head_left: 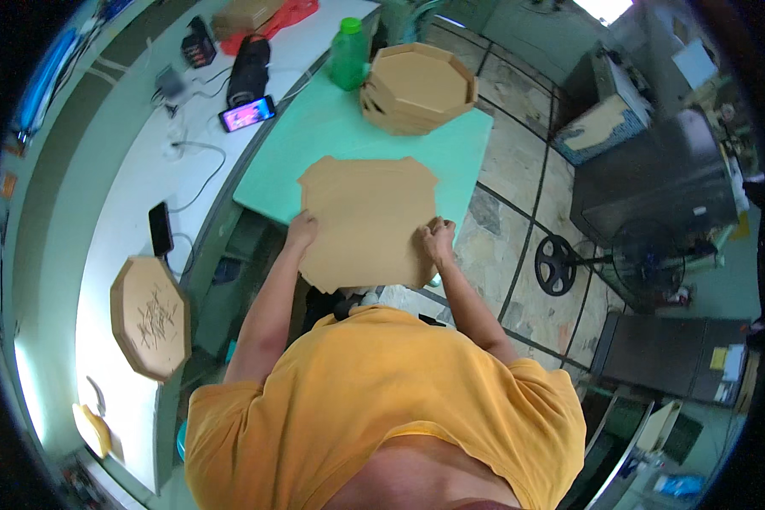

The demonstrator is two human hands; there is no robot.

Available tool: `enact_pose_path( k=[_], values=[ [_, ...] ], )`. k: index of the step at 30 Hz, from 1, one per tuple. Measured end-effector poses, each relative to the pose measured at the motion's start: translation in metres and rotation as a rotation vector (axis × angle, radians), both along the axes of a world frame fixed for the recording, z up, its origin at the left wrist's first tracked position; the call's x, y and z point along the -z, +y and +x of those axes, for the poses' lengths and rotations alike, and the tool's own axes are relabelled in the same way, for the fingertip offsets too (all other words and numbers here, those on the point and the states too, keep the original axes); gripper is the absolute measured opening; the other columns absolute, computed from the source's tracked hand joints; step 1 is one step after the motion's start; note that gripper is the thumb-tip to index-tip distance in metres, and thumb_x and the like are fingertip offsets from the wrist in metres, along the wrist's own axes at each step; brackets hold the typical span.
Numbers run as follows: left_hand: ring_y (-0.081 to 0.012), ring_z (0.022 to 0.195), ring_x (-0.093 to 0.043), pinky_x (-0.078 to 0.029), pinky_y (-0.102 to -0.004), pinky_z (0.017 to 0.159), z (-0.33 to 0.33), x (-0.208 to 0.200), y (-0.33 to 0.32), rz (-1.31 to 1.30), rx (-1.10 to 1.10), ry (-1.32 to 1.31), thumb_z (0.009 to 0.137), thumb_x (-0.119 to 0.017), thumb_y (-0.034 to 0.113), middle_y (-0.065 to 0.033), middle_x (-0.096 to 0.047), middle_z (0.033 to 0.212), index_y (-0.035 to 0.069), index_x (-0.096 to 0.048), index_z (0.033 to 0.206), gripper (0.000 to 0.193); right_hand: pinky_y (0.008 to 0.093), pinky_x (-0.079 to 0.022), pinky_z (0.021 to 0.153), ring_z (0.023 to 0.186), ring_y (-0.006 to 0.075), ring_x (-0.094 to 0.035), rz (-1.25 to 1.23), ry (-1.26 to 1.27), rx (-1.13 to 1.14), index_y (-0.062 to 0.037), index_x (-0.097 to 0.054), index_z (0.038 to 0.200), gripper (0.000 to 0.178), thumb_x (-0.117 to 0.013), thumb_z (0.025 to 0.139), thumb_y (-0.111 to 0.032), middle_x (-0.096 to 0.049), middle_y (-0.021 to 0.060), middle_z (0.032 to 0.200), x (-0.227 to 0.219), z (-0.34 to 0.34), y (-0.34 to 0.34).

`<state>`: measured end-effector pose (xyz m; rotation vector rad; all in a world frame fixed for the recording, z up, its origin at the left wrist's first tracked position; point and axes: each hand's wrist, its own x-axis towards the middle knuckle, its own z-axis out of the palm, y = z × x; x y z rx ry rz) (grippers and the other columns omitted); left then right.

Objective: The person assembles flat cardboard pizza boxes by folding the side flaps and tucking them into slots to form a box shape. The person repeats this process for multiple boxes, stacking the finished ones on the table.

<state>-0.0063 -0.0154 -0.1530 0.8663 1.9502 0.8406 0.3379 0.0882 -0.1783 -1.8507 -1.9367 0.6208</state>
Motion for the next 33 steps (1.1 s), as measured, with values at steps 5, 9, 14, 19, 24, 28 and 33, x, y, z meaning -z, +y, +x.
enact_pose_path(
  k=[5, 9, 14, 19, 24, 28, 33],
  values=[
    [-0.0235, 0.092, -0.063, -0.049, -0.037, 0.077, -0.011, 0.009, 0.011, 0.073, -0.207, -0.205, 0.092, -0.05, 0.017, -0.0128, -0.067, 0.104, -0.002, -0.06, 0.116, 0.033, 0.0497, -0.047, 0.091, 0.105, 0.0441, -0.057, -0.276, 0.135, 0.313, -0.001, -0.066, 0.108, 0.043, -0.066, 0.079, -0.033, -0.06, 0.0263, 0.109, 0.008, -0.011, 0.025],
    [-0.0168, 0.079, -0.063, -0.05, -0.0299, 0.068, -0.014, 0.01, -0.003, 0.196, -0.394, -0.612, 0.092, -0.055, 0.009, -0.0086, -0.065, 0.096, -0.002, -0.061, 0.111, 0.023, 0.0401, -0.052, 0.081, 0.084, 0.0329, -0.067, -0.152, 0.474, 0.29, 0.0042, -0.067, 0.096, 0.032, -0.064, 0.081, -0.024, -0.068, 0.023, 0.084, 0.016, 0.0, 0.025],
    [-0.021, 0.099, -0.063, -0.052, -0.0351, 0.082, -0.013, -0.009, -0.01, 0.149, -0.317, -0.523, 0.091, -0.062, 0.016, -0.0103, -0.065, 0.109, -0.001, -0.056, 0.122, 0.035, 0.0352, -0.049, 0.078, 0.088, 0.0242, -0.062, -0.295, 0.642, 0.168, 0.0033, -0.055, 0.12, 0.043, -0.067, 0.086, -0.02, -0.065, 0.0131, 0.097, -0.026, 0.002, 0.008],
    [-0.0226, 0.109, -0.059, -0.051, -0.0402, 0.086, -0.013, -0.068, -0.021, 0.242, -0.141, -0.728, 0.088, -0.066, 0.018, -0.0089, -0.062, 0.118, 0.004, -0.054, 0.128, 0.044, 0.034, -0.053, 0.079, 0.089, 0.0207, -0.065, -0.448, 1.227, 0.134, 0.0007, -0.048, 0.122, 0.049, -0.073, 0.082, -0.014, -0.065, 0.013, 0.104, -0.1, 0.004, 0.009],
    [-0.0251, 0.112, -0.059, -0.051, -0.0424, 0.092, -0.012, -0.131, -0.022, 0.359, -0.059, -0.808, 0.087, -0.068, 0.016, -0.012, -0.058, 0.124, -0.001, -0.046, 0.133, 0.054, 0.0348, -0.056, 0.075, 0.081, 0.0195, -0.069, -0.624, 1.104, -0.213, 0.0004, -0.065, 0.112, 0.037, -0.076, 0.081, -0.017, -0.071, 0.0097, 0.096, -0.163, 0.012, 0.03],
    [-0.026, 0.113, -0.058, -0.051, -0.0421, 0.091, -0.005, -0.143, -0.001, 0.469, -0.149, -0.784, 0.088, -0.068, 0.019, -0.0131, -0.056, 0.128, -0.004, -0.041, 0.135, 0.059, 0.0391, -0.053, 0.074, 0.08, 0.0333, -0.068, -0.112, 0.758, -0.15, 0.0007, -0.061, 0.119, 0.037, -0.067, 0.087, -0.014, -0.07, 0.0144, 0.094, -0.183, -0.021, 0.038],
    [-0.0251, 0.111, -0.056, -0.046, -0.0371, 0.093, 0.031, -0.14, 0.017, 0.729, -0.333, -0.337, 0.089, -0.069, 0.023, -0.0165, -0.054, 0.127, -0.005, -0.041, 0.133, 0.06, 0.0425, -0.046, 0.083, 0.097, 0.045, -0.055, 0.774, 0.403, -0.158, -0.0043, -0.039, 0.144, 0.055, -0.052, 0.091, -0.002, -0.056, 0.0271, 0.115, -0.182, -0.063, 0.021]
  ],
)
